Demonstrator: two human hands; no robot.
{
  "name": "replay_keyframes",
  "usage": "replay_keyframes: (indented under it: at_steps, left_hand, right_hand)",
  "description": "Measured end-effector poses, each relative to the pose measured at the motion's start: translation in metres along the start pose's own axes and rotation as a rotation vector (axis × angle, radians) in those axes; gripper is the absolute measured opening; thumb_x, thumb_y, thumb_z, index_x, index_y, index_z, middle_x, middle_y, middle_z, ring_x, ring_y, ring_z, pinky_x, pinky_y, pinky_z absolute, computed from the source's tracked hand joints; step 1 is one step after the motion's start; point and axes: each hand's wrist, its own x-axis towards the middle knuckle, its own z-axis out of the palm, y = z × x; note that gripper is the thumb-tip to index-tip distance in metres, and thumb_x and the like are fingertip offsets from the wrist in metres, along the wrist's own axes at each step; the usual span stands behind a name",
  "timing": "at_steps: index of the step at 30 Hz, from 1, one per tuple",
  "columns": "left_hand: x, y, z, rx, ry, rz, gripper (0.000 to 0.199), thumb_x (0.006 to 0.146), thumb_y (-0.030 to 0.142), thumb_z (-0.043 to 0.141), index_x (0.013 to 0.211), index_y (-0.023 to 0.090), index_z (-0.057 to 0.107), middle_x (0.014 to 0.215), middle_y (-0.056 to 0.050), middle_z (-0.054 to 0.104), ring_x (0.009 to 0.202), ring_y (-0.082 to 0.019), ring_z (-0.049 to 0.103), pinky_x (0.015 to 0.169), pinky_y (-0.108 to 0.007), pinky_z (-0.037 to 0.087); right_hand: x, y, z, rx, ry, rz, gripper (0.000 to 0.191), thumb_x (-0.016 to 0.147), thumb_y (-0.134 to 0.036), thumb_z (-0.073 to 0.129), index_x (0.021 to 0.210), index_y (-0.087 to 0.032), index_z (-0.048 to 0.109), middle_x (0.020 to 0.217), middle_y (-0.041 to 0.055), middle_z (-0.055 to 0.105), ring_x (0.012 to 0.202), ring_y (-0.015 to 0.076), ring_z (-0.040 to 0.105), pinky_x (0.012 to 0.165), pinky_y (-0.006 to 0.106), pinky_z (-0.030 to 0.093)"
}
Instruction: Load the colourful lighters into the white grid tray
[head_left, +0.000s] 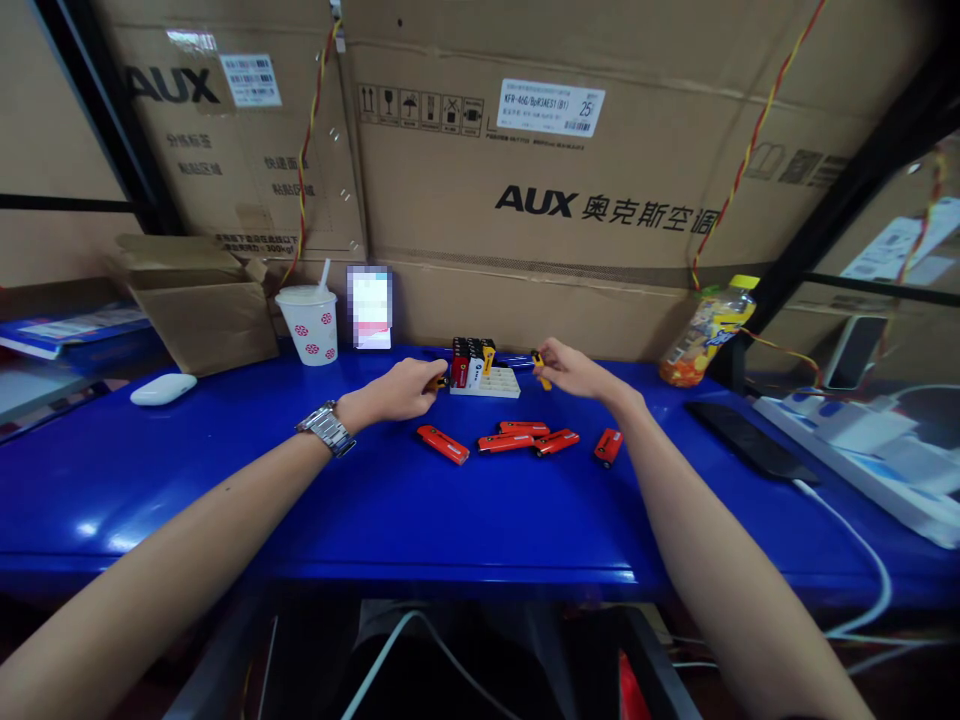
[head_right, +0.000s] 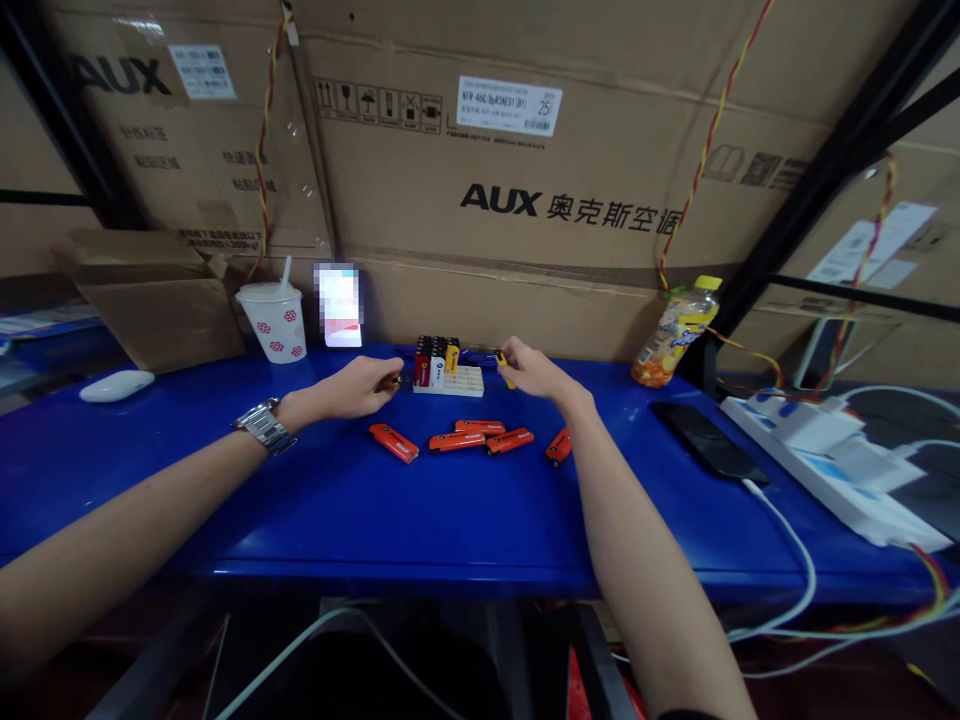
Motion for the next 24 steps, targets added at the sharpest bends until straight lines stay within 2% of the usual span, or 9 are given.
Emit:
replay_keyframes:
  at_steps: [2,4,8,10,12,16,20,24]
  left_hand:
    - [0.001,0.003,-0.001,-0.059,0.023,-0.043,0.004,0.082,0.018,0.048,0.085,0.019,0.050,0.076,-0.005,0.061,0.065,-0.016,0.054,0.059,-0.030,0.035]
    - [0.001,0.005,-0.002,-0.136,0.014,-0.082,0.008,0.085,0.022,0.047,0.091,0.018,0.050,0.080,-0.005,0.063,0.068,-0.016,0.056,0.061,-0.029,0.038]
    - [0.001,0.007,-0.002,-0.297,-0.013,-0.115,0.022,0.084,0.014,0.041,0.104,0.018,0.049,0.081,-0.004,0.064,0.070,-0.015,0.057,0.064,-0.028,0.041]
    - [0.002,0.008,-0.002,-0.321,0.021,-0.136,0.016,0.086,0.017,0.041,0.100,0.018,0.049,0.078,-0.003,0.062,0.067,-0.014,0.054,0.062,-0.028,0.039]
    - [0.002,0.010,-0.003,-0.294,0.092,-0.167,0.012,0.090,0.028,0.043,0.088,0.018,0.049,0.072,-0.002,0.058,0.061,-0.013,0.049,0.057,-0.028,0.035]
    - [0.002,0.015,-0.005,-0.234,0.190,-0.201,0.041,0.092,0.048,0.041,0.063,0.019,0.043,0.058,0.001,0.048,0.053,-0.011,0.037,0.053,-0.029,0.026]
    - [0.001,0.017,-0.005,-0.205,0.231,-0.216,0.047,0.090,0.049,0.043,0.054,0.019,0.039,0.052,0.003,0.041,0.050,-0.009,0.029,0.052,-0.030,0.022]
    - [0.002,0.016,-0.005,-0.153,0.250,-0.260,0.042,0.083,0.042,0.051,0.051,0.019,0.035,0.050,0.005,0.033,0.050,-0.009,0.022,0.050,-0.030,0.019]
  right_hand:
    - [0.003,-0.003,0.009,0.162,0.127,-0.031,0.013,0.086,-0.029,0.050,0.095,-0.021,0.045,0.075,0.0012,0.061,0.062,0.0131,0.058,0.059,0.027,0.048]
    - [0.005,-0.010,0.017,0.251,0.196,-0.056,0.019,0.091,-0.041,0.046,0.096,-0.023,0.043,0.072,0.0000,0.059,0.059,0.0131,0.057,0.057,0.027,0.049]
    - [0.004,-0.025,0.027,0.348,0.211,-0.119,0.036,0.091,-0.058,0.038,0.105,-0.025,0.040,0.065,-0.0029,0.057,0.051,0.0125,0.055,0.050,0.025,0.045]
    - [0.003,-0.031,0.029,0.375,0.252,-0.123,0.041,0.090,-0.062,0.038,0.106,-0.025,0.043,0.059,-0.0049,0.052,0.047,0.0112,0.050,0.047,0.023,0.041]
    - [0.003,-0.034,0.031,0.408,0.312,-0.114,0.044,0.087,-0.066,0.041,0.096,-0.023,0.048,0.053,-0.0059,0.046,0.044,0.0099,0.043,0.045,0.023,0.037]
    - [0.004,-0.035,0.035,0.431,0.359,-0.033,0.055,0.083,-0.072,0.042,0.063,-0.021,0.047,0.043,-0.0039,0.037,0.041,0.0092,0.035,0.041,0.025,0.030]
    - [0.004,-0.032,0.038,0.375,0.433,0.057,0.057,0.079,-0.071,0.049,0.051,-0.023,0.036,0.039,-0.0036,0.030,0.039,0.0096,0.032,0.039,0.027,0.027]
    - [0.004,-0.033,0.040,0.288,0.508,0.105,0.051,0.077,-0.058,0.056,0.049,-0.024,0.030,0.039,-0.0040,0.027,0.039,0.0093,0.030,0.037,0.026,0.024]
